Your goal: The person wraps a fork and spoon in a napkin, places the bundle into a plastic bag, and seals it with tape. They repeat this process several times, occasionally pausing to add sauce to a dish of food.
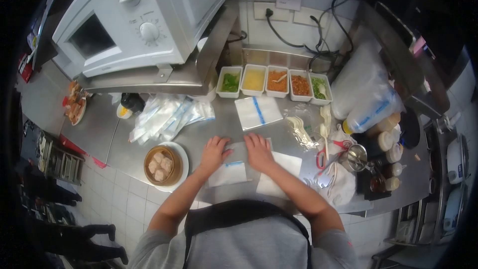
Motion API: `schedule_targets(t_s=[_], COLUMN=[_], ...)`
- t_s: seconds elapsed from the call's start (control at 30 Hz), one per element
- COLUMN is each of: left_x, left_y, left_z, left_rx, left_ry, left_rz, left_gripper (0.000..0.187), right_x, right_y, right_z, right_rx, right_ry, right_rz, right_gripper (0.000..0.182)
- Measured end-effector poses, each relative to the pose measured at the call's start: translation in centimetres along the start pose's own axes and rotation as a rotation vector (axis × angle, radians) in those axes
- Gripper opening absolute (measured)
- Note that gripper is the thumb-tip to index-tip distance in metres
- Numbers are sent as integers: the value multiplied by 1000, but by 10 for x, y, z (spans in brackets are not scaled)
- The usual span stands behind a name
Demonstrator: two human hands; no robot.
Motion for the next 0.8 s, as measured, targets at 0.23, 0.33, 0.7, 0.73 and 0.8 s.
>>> schedule_targets(t_s=[0.23,0.33,0.7,0.73,0.8], left_x=[22,18,-6,-17,-44], left_y=[10,25,-22,-24,-19], left_z=[-2,7,134,122,95], left_rx=[-157,-207,-235,-236,-195], left_ry=[500,578,-135,-133,-252], left_rz=[40,71,-36,-35,-49], left_gripper=[36,32,14,14,14], right_x=[42,42,45,33,12], right_y=[-15,-31,0,1,-10], right_z=[-29,-36,118,118,92], right_rx=[-16,-88,138,128,110], right_ry=[590,751,4,-52,-20], right_rz=[100,108,250,297,319], right_gripper=[39,24,10,11,11])
Point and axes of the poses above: each hand's wrist, its own x-axis towards the middle knuckle, its own z-axis out of the back of the hand, y = z × x, the point moved 8 cm from there along x, towards the middle knuckle, and after that the axes turned 5 degrees about -x, right-handed, at the moved point
